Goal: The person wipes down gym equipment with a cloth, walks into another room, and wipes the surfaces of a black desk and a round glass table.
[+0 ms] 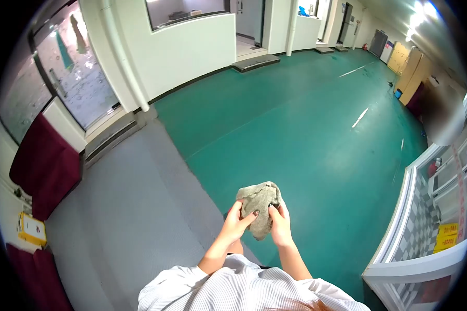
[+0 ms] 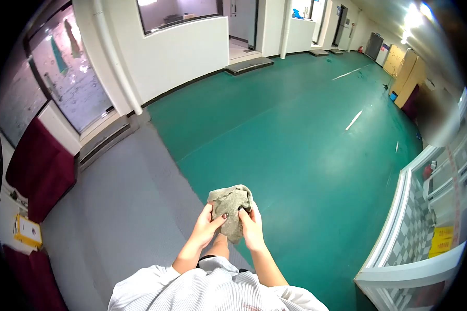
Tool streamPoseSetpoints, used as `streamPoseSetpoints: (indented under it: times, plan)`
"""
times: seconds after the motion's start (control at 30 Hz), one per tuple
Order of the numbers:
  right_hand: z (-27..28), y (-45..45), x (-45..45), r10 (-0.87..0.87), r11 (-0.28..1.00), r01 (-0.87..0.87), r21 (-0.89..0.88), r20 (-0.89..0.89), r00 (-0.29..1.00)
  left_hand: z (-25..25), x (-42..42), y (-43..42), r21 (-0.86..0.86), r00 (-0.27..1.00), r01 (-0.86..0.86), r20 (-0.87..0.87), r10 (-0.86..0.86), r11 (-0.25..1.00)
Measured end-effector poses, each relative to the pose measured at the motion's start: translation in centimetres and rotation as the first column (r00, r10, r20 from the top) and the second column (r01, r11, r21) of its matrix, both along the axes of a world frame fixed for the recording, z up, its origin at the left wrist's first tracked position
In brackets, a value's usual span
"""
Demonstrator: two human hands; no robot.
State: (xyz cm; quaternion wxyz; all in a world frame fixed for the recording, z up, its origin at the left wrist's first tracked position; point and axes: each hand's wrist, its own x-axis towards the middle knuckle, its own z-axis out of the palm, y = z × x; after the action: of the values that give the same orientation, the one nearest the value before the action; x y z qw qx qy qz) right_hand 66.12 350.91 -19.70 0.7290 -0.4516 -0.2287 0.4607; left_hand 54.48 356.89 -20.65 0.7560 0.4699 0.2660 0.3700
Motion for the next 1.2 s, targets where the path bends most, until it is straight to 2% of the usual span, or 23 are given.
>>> streamPoseSetpoints:
  times: [0.1, 0.23, 0.3, 0.33, 0.4, 0.47, 0.53, 0.6, 0.73, 0.9, 0.97, 1.07, 1.13, 1.2]
  plan:
    - [-0.1, 7.0, 5.0, -0.106, 0.991, 0.108, -0.078, 0.033, 0.994, 0.9, 5.5, 7.5, -0.048, 1.0, 0.016, -0.012, -0.017, 0.999]
    - [0.5, 17.5, 11.9, -0.218, 0.974, 0.22, -0.047, 0.042, 0.975, 2.1, 12.7, 19.4, 0.087, 0.996, 0.057, 0.057, -0.062, 0.995]
    - [0.7, 20.4, 14.6, -0.269, 0.96, 0.271, -0.065, 0.039, 0.962, 3.2, 14.7, 23.6, 0.106, 0.972, 0.221, -0.112, -0.209, 0.97]
    - [0.9, 22.2, 16.1, -0.3, 0.952, 0.301, -0.061, 0.028, 0.954, 2.7, 16.2, 25.9, 0.207, 0.974, 0.213, -0.126, -0.19, 0.955]
    - [0.2, 26.6, 18.9, -0.393, 0.92, 0.393, -0.012, -0.024, 0.919, 2.2, 19.0, 30.0, 0.235, 0.966, 0.227, -0.174, -0.189, 0.945]
    - [-0.7, 31.2, 21.4, -0.44, 0.898, 0.436, -0.057, -0.078, 0.895, 1.0, 21.5, 34.0, 0.269, 0.963, 0.213, -0.222, -0.155, 0.939]
    - [-1.4, 34.8, 23.6, -0.4, 0.916, 0.398, -0.05, -0.069, 0.914, -0.2, 24.0, 36.7, 0.245, 0.972, 0.173, -0.198, -0.125, 0.954]
    - [-2.3, 41.1, 26.8, -0.335, 0.94, 0.333, -0.077, -0.01, 0.942, -0.8, 27.0, 42.2, 0.184, 0.986, 0.049, -0.165, -0.019, 0.982]
    - [-2.6, 53.4, 33.3, -0.166, 0.986, 0.164, -0.031, -0.102, 0.981, -1.9, 33.7, 53.2, 0.148, 0.986, -0.114, -0.108, 0.13, 0.982]
    - [1.0, 64.2, 41.5, 0.091, 0.996, -0.089, 0.03, -0.059, 0.994, -0.7, 40.9, 63.3, 0.251, 0.966, -0.215, -0.084, 0.243, 0.944]
    - [2.2, 68.3, 45.7, 0.176, 0.984, -0.176, -0.01, -0.02, 0.984, 0.2, 44.8, 66.7, 0.213, 0.952, -0.279, -0.064, 0.298, 0.936]
    - [2.6, 73.8, 51.0, 0.188, 0.982, -0.186, -0.026, 0.115, 0.975, 0.5, 50.3, 72.5, 0.121, 0.942, -0.323, -0.052, 0.331, 0.939]
    - [0.2, 77.6, 55.6, 0.132, 0.987, -0.13, -0.095, 0.022, 0.991, -1.5, 54.9, 76.8, 0.071, 0.932, -0.35, -0.077, 0.354, 0.934]
    - [-1.5, 81.1, 60.2, 0.061, 0.992, -0.06, -0.11, 0.006, 0.998, -3.1, 59.7, 81.4, 0.081, 0.947, -0.307, -0.079, 0.313, 0.948]
